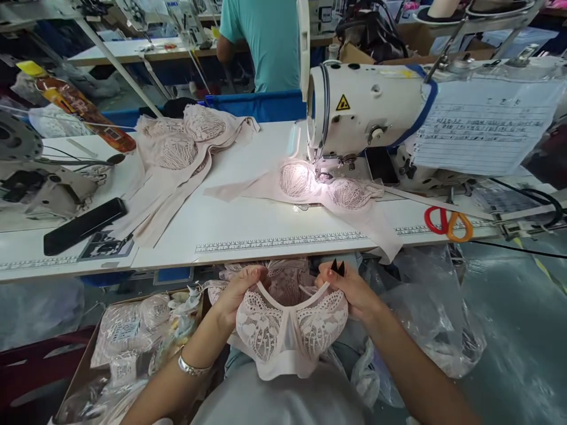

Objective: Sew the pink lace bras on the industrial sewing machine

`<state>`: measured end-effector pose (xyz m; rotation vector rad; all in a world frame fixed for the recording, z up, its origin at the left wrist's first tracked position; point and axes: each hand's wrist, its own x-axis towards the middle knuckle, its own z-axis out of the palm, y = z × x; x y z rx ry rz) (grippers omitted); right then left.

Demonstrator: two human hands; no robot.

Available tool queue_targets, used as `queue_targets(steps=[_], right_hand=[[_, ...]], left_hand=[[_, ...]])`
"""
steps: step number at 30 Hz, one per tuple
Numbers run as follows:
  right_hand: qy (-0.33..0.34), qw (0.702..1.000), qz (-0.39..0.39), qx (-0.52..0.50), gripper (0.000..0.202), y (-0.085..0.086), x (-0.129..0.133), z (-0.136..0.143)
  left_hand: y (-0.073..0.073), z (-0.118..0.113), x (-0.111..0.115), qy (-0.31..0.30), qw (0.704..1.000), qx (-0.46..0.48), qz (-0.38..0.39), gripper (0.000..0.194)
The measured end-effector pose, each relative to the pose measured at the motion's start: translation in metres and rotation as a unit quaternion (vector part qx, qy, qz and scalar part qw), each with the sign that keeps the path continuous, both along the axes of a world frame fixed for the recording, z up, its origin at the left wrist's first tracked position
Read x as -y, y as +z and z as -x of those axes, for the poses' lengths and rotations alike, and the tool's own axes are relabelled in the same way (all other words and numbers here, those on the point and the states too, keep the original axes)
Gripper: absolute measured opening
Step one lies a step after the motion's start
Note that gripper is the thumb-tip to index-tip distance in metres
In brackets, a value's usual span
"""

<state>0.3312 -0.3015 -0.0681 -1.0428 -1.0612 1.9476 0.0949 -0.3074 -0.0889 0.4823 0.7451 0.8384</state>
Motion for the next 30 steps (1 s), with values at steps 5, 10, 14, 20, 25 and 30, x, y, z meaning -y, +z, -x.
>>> queue_targets(steps=[5, 10, 14, 20, 25, 30], right_hand=[[-0.008, 1.0, 0.0, 0.023, 0.074, 0.001, 0.003, 0.002], [0.004, 1.0, -0.015, 0.016, 0.071, 0.001, 0.005, -0.002], [0.013, 0.999, -0.036, 0.001, 0.069, 0.001, 0.005, -0.003], [0.01, 0.998, -0.046, 0.046, 0.071, 0.002, 0.006, -0.003], [0.076, 0.987, -0.121, 0.07, 0.066, 0.006, -0.002, -0.016], [0.253, 0.911, -0.271, 0.181, 0.057, 0.022, -0.01, -0.012]], left_hand=[[0.003, -0.006, 0.004, 0.012, 0.999, 0.042, 0.005, 0.068], [0.004, -0.008, 0.007, 0.006, 0.998, 0.06, -0.005, 0.073], [0.005, -0.008, 0.007, 0.001, 0.998, 0.067, -0.018, 0.076], [0.003, -0.007, 0.005, -0.011, 0.997, 0.067, -0.041, 0.078], [0.007, -0.009, 0.004, -0.019, 0.996, 0.062, -0.057, 0.076], [0.014, -0.024, -0.004, -0.061, 0.993, 0.058, -0.077, 0.07]])
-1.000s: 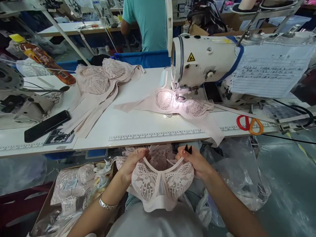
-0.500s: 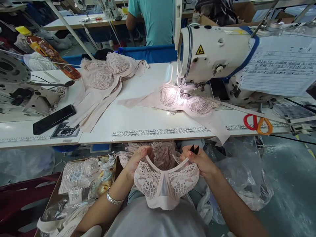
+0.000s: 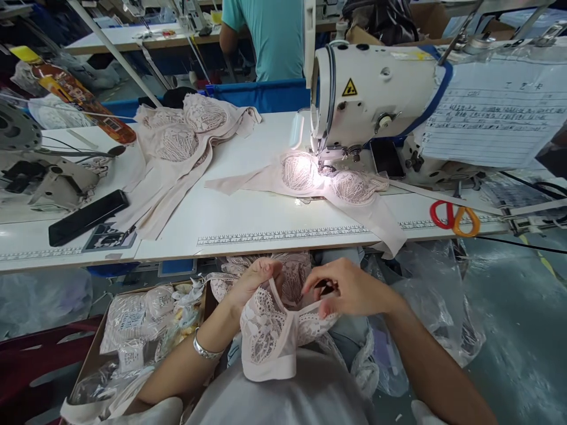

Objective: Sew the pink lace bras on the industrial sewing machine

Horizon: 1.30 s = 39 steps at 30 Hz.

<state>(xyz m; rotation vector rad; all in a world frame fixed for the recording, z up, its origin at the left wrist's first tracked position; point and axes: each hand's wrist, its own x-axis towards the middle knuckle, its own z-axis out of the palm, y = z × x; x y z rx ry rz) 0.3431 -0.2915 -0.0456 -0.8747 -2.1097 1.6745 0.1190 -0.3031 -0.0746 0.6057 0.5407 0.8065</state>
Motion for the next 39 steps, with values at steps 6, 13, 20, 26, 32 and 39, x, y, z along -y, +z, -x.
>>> queue_targets(steps=[6, 13, 20, 26, 32, 39], right_hand=[[0.035, 0.99, -0.089, -0.105, 0.048, 0.024, 0.015, -0.006], [-0.192, 0.959, -0.204, 0.043, 0.026, 0.028, 0.038, -0.02], [-0.234, 0.917, -0.32, 0.041, 0.017, 0.002, 0.051, 0.009], [-0.267, 0.889, -0.369, 0.048, 0.019, -0.007, 0.045, 0.005], [-0.198, 0.941, -0.271, 0.034, 0.025, -0.011, 0.036, -0.014], [-0.185, 0.969, -0.16, 0.021, 0.032, -0.002, 0.031, -0.043]], left_hand=[[0.026, -0.003, -0.018, 0.094, 0.965, -0.141, -0.198, 0.036], [0.044, -0.007, 0.023, 0.141, 0.751, -0.358, -0.537, 0.015], [0.012, -0.028, 0.029, 0.175, 0.687, -0.419, -0.568, 0.014], [0.016, -0.019, 0.019, 0.175, 0.715, -0.399, -0.547, 0.005], [0.02, -0.004, 0.015, 0.153, 0.818, -0.367, -0.415, 0.004], [0.012, 0.019, 0.007, 0.202, 0.872, -0.322, -0.308, 0.005]])
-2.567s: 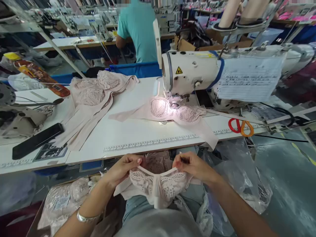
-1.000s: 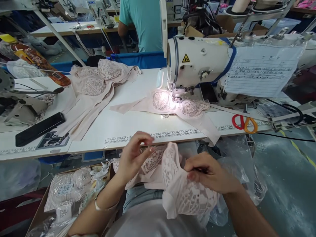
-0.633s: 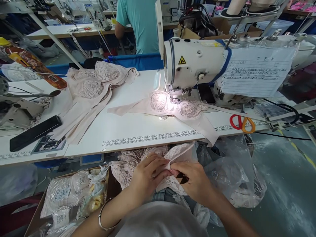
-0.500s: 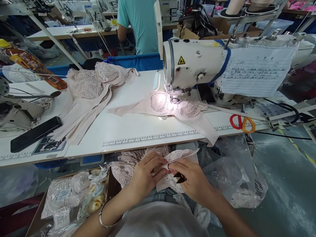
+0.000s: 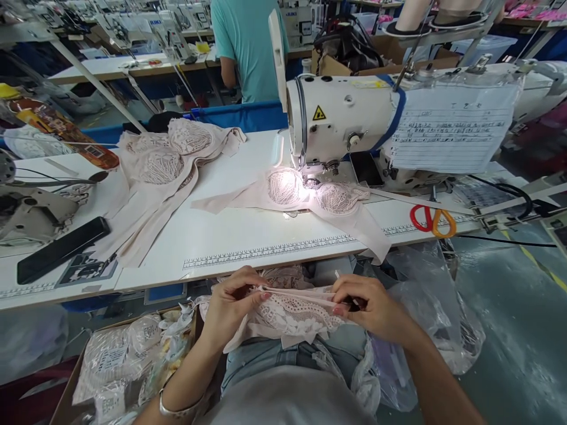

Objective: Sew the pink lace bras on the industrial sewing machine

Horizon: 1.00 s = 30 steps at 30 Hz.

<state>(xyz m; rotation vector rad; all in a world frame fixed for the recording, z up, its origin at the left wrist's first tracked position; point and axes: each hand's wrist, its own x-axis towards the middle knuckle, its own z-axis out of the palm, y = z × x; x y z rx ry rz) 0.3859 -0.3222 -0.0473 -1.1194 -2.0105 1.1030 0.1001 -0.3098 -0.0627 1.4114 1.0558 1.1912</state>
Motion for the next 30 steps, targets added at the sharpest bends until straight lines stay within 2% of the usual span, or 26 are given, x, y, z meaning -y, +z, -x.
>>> queue_targets(steps=[5, 9, 13, 16, 19, 22, 25, 27, 30], right_hand=[[-0.071, 0.99, -0.116, 0.032, 0.026, 0.001, -0.002, -0.001], [-0.141, 0.972, -0.179, 0.055, 0.024, -0.001, 0.001, 0.01], [-0.187, 0.965, -0.172, 0.06, 0.02, -0.006, 0.004, 0.016], [-0.204, 0.961, -0.165, 0.086, 0.005, -0.008, 0.002, 0.017], [-0.187, 0.965, -0.162, 0.089, 0.011, -0.005, -0.001, 0.018], [-0.164, 0.979, -0.104, 0.067, 0.022, 0.005, -0.005, 0.016], [-0.12, 0.992, -0.033, 0.023, 0.027, 0.02, -0.011, 0.006], [-0.08, 0.997, -0.007, -0.003, 0.029, 0.032, -0.015, 0.0], [-0.021, 1.0, 0.009, -0.011, 0.031, 0.047, -0.018, 0.0]], left_hand=[[-0.008, 0.001, 0.003, 0.063, 0.997, -0.026, -0.036, 0.005], [-0.01, -0.001, 0.005, 0.084, 0.992, -0.056, -0.07, 0.006], [-0.012, -0.002, 0.007, 0.104, 0.989, -0.07, -0.079, 0.005], [-0.014, -0.001, 0.006, 0.114, 0.988, -0.073, -0.069, 0.005], [-0.016, -0.002, 0.006, 0.115, 0.99, -0.058, -0.054, 0.005], [-0.019, -0.004, 0.007, 0.111, 0.993, -0.026, -0.04, 0.006], [-0.019, -0.002, 0.008, 0.095, 0.994, 0.013, -0.044, 0.007], [-0.014, 0.002, 0.007, 0.055, 0.997, 0.036, -0.037, 0.009], [0.0, 0.008, 0.001, -0.104, 0.994, 0.024, 0.012, 0.019]])
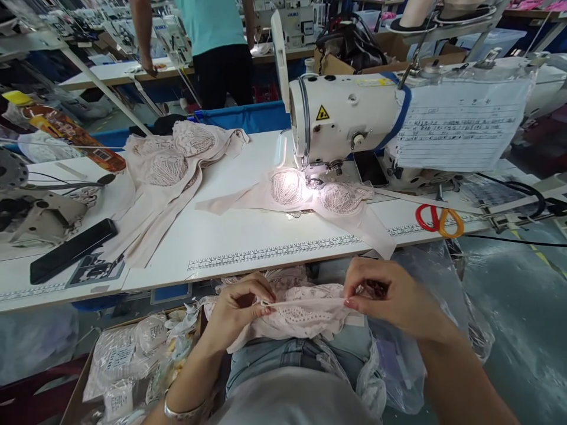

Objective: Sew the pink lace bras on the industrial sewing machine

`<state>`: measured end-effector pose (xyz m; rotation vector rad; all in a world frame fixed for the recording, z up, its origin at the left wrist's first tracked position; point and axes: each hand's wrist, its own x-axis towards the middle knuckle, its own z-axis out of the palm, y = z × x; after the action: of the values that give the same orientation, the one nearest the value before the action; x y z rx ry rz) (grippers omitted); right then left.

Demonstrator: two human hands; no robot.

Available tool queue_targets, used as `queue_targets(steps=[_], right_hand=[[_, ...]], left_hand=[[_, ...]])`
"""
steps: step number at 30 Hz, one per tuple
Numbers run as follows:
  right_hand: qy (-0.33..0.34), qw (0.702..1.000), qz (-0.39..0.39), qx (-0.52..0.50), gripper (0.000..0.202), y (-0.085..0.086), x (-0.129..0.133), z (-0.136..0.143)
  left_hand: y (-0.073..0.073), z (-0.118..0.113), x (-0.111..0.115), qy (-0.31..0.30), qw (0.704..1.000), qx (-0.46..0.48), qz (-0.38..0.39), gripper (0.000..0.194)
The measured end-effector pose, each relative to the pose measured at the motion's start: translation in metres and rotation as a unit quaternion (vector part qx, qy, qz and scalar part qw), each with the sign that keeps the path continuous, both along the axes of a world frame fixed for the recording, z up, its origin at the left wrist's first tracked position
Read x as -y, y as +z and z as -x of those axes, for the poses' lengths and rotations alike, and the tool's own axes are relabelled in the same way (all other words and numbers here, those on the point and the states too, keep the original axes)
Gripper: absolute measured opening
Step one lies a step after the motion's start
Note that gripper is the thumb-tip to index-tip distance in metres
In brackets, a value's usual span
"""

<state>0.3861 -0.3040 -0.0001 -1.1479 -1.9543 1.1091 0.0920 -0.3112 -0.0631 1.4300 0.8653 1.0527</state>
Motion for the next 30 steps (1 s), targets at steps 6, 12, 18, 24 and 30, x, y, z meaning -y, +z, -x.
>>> queue_targets(steps=[6, 12, 18, 24, 30], right_hand=[[0.052, 0.994, -0.04, 0.086, 0.013, 0.003, 0.007, 0.043], [0.034, 0.993, -0.024, 0.112, 0.009, -0.016, 0.008, 0.042], [0.042, 0.997, 0.015, 0.057, 0.013, -0.029, 0.003, 0.016], [0.064, 0.996, 0.029, 0.056, 0.012, -0.029, 0.0, 0.015], [0.018, 0.998, 0.035, -0.049, 0.026, -0.03, -0.002, 0.014]], left_hand=[[0.018, -0.025, -0.001, -0.149, 0.981, -0.083, -0.089, 0.027], [0.006, -0.047, 0.005, -0.074, 0.993, -0.046, -0.078, 0.03], [0.005, -0.04, -0.002, -0.06, 0.997, -0.025, -0.04, 0.029], [0.005, -0.04, -0.003, -0.047, 0.998, -0.031, -0.039, 0.031], [0.01, -0.039, -0.003, -0.072, 0.997, 0.012, 0.007, 0.029]])
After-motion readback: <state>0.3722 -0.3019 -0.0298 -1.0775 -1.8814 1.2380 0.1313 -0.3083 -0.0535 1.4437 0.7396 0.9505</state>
